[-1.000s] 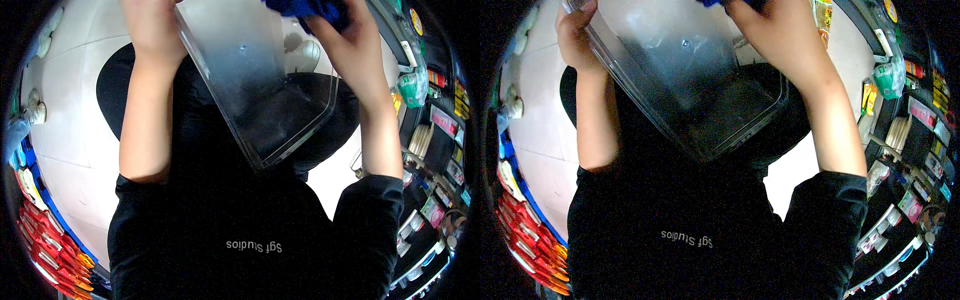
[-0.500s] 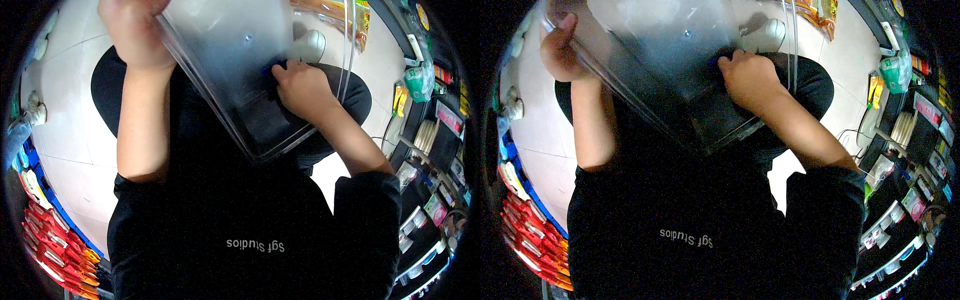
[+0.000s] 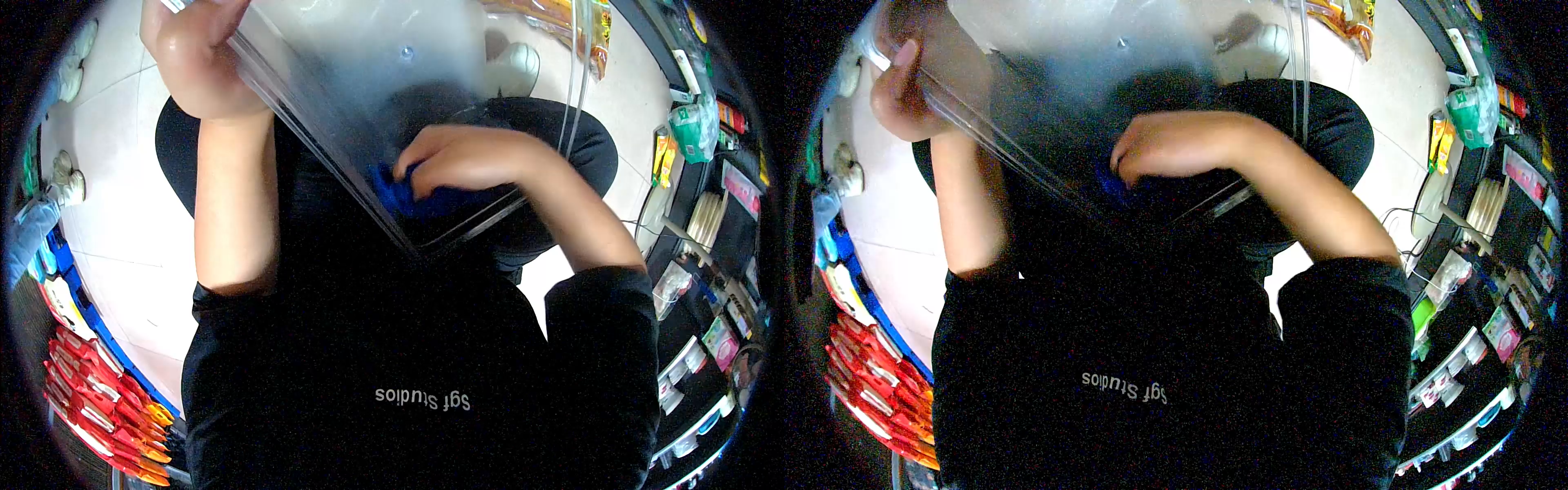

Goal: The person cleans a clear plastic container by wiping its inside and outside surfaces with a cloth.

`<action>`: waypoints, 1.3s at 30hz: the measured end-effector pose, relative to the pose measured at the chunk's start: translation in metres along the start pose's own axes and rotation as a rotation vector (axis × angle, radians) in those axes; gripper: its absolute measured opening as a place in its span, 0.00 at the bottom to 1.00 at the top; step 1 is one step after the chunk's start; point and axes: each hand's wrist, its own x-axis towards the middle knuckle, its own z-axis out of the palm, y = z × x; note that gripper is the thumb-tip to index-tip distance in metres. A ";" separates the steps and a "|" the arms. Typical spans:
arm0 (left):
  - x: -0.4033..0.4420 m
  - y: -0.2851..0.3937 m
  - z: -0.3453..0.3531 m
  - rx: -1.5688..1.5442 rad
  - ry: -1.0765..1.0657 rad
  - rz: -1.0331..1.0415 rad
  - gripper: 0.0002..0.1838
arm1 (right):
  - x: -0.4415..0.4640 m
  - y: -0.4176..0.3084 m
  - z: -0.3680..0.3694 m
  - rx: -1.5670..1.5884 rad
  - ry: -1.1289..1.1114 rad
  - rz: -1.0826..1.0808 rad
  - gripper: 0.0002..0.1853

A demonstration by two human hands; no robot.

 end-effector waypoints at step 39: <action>-0.003 0.011 0.014 0.084 0.076 0.061 0.33 | 0.017 0.006 0.063 -0.020 0.738 -0.354 0.11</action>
